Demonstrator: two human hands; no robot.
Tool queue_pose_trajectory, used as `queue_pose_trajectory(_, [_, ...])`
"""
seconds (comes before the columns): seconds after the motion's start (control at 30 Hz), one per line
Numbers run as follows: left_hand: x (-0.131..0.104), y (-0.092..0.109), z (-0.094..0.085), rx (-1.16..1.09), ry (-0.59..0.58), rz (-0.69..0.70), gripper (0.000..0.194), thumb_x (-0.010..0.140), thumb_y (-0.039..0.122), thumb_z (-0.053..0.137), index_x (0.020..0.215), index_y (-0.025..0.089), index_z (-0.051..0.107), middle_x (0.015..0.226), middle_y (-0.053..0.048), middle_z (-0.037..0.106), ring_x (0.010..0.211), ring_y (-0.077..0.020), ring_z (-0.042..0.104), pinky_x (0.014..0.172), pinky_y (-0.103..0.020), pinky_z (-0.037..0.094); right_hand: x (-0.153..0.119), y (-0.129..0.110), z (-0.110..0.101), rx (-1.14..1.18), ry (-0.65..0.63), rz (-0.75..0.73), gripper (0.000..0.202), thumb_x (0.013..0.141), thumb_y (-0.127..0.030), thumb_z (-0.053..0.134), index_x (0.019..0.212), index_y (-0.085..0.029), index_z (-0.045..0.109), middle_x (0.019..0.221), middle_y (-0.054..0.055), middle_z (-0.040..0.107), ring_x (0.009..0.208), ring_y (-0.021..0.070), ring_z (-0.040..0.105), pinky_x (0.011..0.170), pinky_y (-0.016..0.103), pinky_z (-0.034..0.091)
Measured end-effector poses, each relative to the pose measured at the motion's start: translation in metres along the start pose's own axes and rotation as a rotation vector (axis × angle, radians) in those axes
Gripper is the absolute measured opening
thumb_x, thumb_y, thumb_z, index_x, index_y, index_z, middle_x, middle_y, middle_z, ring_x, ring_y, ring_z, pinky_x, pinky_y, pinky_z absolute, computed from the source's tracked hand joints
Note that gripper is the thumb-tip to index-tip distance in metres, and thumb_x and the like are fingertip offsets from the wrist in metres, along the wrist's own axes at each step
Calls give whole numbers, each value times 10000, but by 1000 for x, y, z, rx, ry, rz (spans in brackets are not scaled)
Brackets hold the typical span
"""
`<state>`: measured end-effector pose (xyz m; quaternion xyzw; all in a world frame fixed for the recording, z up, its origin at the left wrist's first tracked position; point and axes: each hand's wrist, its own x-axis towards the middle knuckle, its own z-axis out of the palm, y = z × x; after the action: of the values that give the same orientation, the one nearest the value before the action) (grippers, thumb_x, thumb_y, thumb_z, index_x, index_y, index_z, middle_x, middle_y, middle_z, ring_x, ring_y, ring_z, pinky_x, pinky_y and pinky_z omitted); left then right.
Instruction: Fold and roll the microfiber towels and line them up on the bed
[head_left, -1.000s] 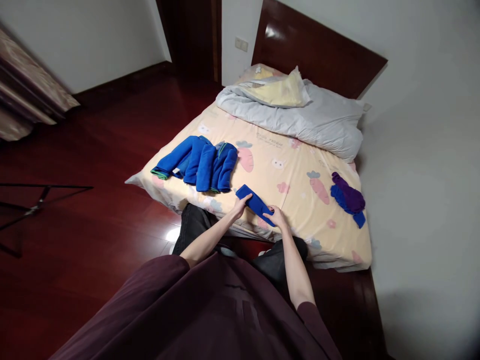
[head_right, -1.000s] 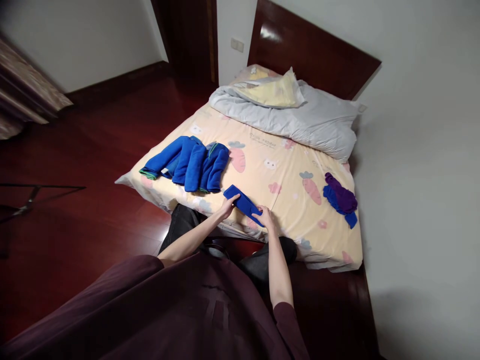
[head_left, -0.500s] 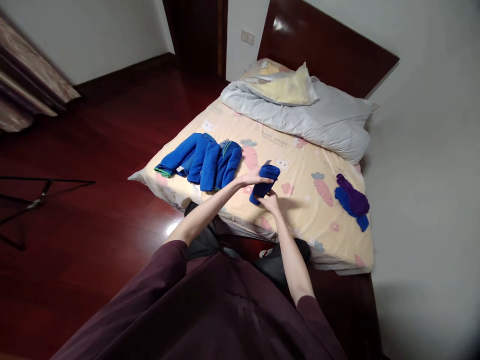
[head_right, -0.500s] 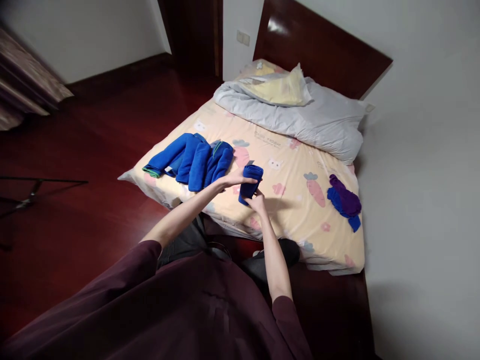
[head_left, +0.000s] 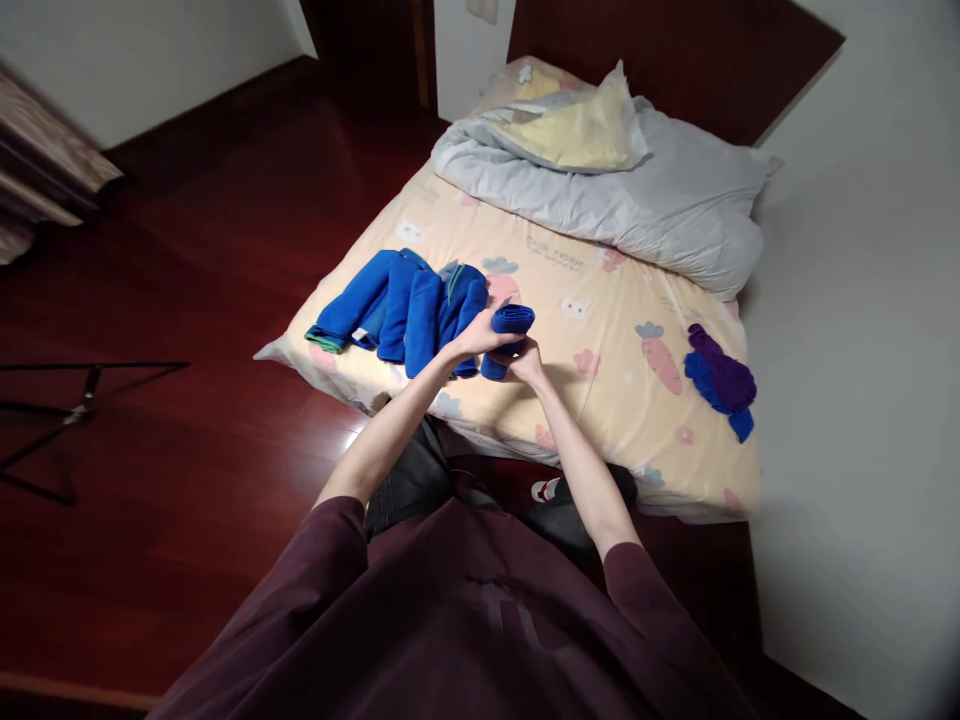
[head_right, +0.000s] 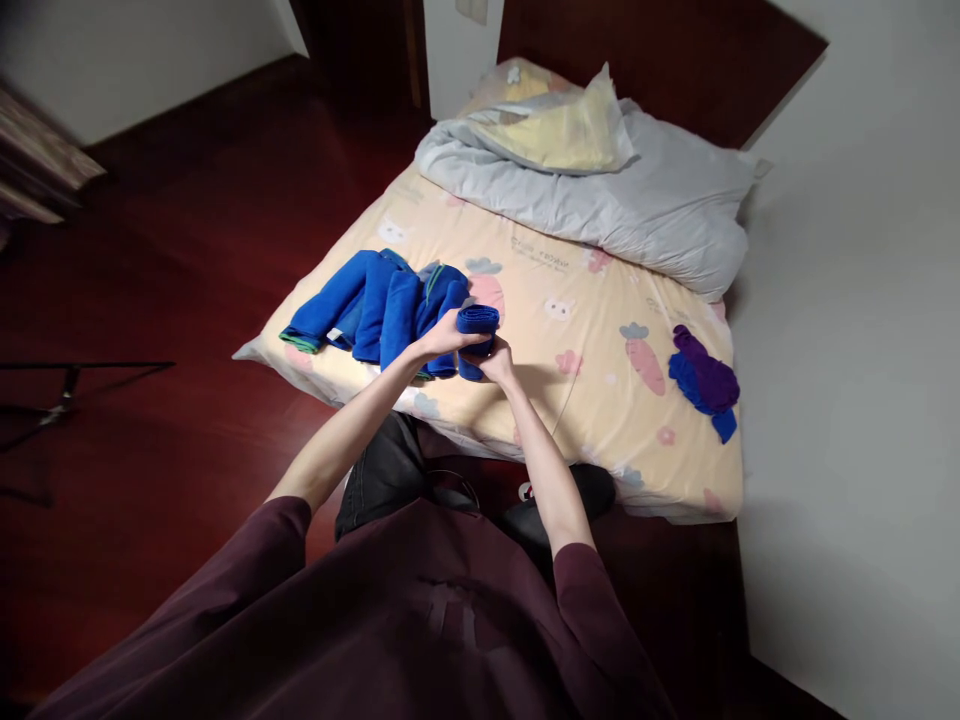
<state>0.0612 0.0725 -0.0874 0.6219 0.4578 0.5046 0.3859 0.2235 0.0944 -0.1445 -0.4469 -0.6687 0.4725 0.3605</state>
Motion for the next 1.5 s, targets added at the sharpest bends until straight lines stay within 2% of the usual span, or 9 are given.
queue_pose_trajectory(0.13, [0, -8, -1, 49, 18, -44, 357, 749, 357, 804, 959, 94, 688, 843, -26, 683, 805, -189, 666, 892, -378, 568, 4, 2, 3, 46, -23, 6, 611, 591, -439, 930, 1072, -160, 676, 987, 81, 766, 892, 242, 730, 817, 394, 626])
queue_pose_trajectory(0.27, [-1, -13, -1, 86, 61, -58, 402, 737, 358, 805, 1011, 89, 685, 871, -22, 693, 814, -181, 659, 900, -360, 560, 4, 6, 5, 79, -18, 21, 617, 599, -465, 925, 1082, -179, 668, 1012, 69, 763, 923, 246, 740, 849, 402, 629])
queue_pose_trajectory(0.4, [-2, -13, -2, 82, 44, -59, 516, 730, 366, 817, 1127, 63, 687, 999, -77, 724, 949, -232, 683, 986, -404, 542, 1, 8, 6, 102, -3, 29, 652, 589, -506, 921, 1090, -177, 663, 977, 58, 764, 899, 238, 736, 855, 393, 623])
queue_pose_trajectory(0.57, [-2, -11, -1, 53, 75, -38, 662, 719, 369, 838, 1289, 84, 661, 1183, -115, 726, 1138, -280, 669, 1110, -440, 480, 0, 6, 5, 141, 0, 35, 670, 583, -486, 931, 1119, -183, 665, 1054, 74, 772, 950, 234, 733, 875, 363, 617])
queue_pose_trajectory(0.77, [-2, -15, -2, 7, 119, -34, 811, 712, 427, 844, 1398, 67, 606, 1365, -167, 670, 1302, -326, 609, 1178, -456, 428, 2, 8, 2, 119, 32, -5, 652, 616, -453, 931, 1153, -202, 658, 1114, 68, 745, 1070, 237, 715, 1042, 412, 570])
queue_pose_trajectory(0.93, [-3, -17, -4, 5, 123, -52, 708, 740, 422, 822, 1326, 65, 653, 1331, -173, 687, 1232, -317, 644, 1116, -454, 486, 3, 13, 2, 104, 58, 7, 612, 617, -484, 926, 1075, -191, 646, 1086, 78, 730, 1088, 240, 704, 1053, 429, 560])
queue_pose_trajectory(1.17, [-3, -16, -4, 36, 134, -49, 560, 754, 411, 817, 1182, 72, 695, 1116, -124, 744, 1046, -274, 693, 1000, -439, 552, 3, 16, 4, 128, 72, 19, 580, 639, -519, 910, 1040, -199, 638, 1034, 62, 732, 1026, 225, 713, 1007, 426, 584])
queue_pose_trajectory(1.5, [-3, -14, -3, 56, 108, -22, 620, 772, 522, 816, 1176, 68, 688, 1119, -123, 747, 1054, -290, 697, 993, -439, 561, 1, 16, 2, 170, 63, 8, 565, 649, -495, 911, 1045, -182, 657, 1051, 86, 745, 986, 234, 731, 988, 425, 605])
